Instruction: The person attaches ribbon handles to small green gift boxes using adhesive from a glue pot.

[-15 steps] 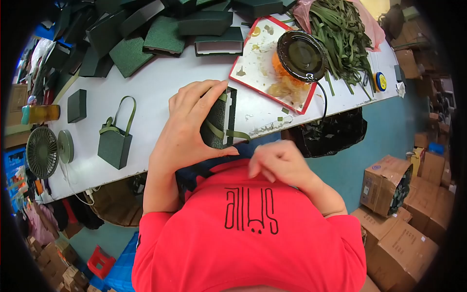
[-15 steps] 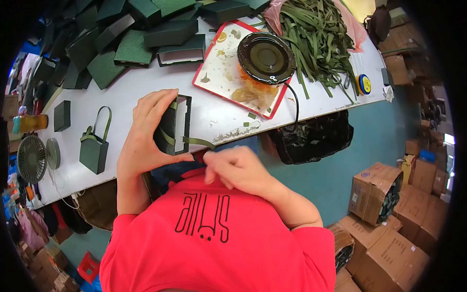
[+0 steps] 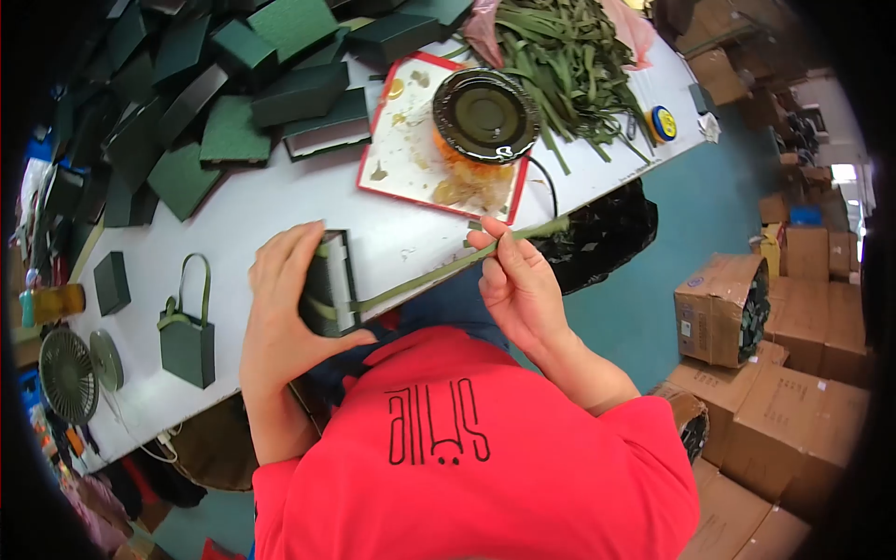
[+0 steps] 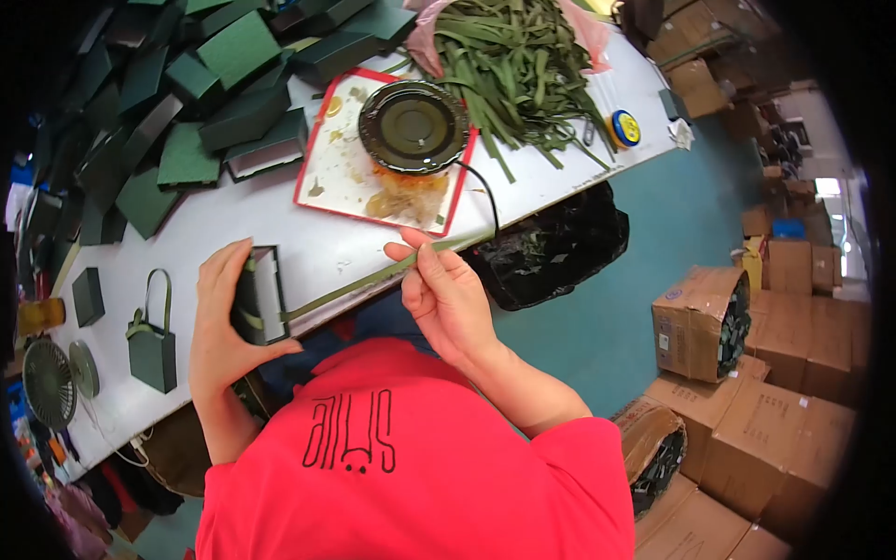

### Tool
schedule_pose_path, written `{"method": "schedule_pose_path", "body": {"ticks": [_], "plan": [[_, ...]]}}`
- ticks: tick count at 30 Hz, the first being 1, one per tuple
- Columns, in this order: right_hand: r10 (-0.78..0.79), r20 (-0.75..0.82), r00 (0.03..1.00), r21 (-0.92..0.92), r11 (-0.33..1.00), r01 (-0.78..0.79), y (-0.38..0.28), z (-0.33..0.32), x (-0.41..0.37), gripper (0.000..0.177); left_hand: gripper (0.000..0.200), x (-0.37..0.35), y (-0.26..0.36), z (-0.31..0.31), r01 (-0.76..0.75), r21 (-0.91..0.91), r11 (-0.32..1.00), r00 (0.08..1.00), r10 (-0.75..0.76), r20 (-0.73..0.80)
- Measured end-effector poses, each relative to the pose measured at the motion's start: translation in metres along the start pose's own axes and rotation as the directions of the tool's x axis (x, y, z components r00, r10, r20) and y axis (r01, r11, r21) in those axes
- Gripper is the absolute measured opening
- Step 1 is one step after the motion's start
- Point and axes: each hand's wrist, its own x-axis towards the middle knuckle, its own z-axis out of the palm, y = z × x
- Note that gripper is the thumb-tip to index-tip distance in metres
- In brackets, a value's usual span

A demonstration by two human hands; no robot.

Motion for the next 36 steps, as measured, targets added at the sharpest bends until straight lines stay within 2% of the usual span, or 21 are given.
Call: {"method": "schedule_pose_path", "body": {"ticks": [5, 8, 12, 19, 29, 36], "plan": [[-0.128, -0.079, 0.989, -0.049, 0.991, 0.125, -0.008, -0.001, 0.007, 0.035, 0.115, -0.012, -0.006, -0.003, 0.103, -0.002, 0.995, 0.994, -0.103, -0.032], [-0.18, -0.059, 0.982, -0.04, 0.983, 0.178, -0.006, -0.004, 0.012, 0.029, 0.118, -0.014, -0.008, -0.006, 0.098, 0.054, 0.994, 0.995, -0.098, -0.01], [-0.23, -0.017, 0.973, -0.089, 0.97, 0.228, -0.01, -0.006, 0.021, 0.023, 0.116, -0.009, -0.003, -0.002, 0.083, 0.043, 0.996, 0.997, -0.083, -0.004], [-0.261, -0.048, 0.964, -0.475, 0.855, 0.207, -0.041, 0.004, 0.039, 0.024, 0.108, 0.012, 0.013, 0.011, -0.058, 0.025, 0.998, 0.998, 0.058, 0.017], [-0.254, -0.014, 0.967, -0.611, 0.768, 0.193, -0.055, 0.005, 0.059, 0.023, 0.109, 0.025, 0.03, 0.018, -0.107, 0.008, 0.994, 0.992, 0.106, 0.071], [-0.231, -0.026, 0.973, -0.585, 0.793, 0.173, -0.055, 0.003, 0.068, 0.023, 0.109, 0.024, 0.03, 0.016, -0.11, 0.037, 0.993, 0.989, 0.106, 0.106]]}}
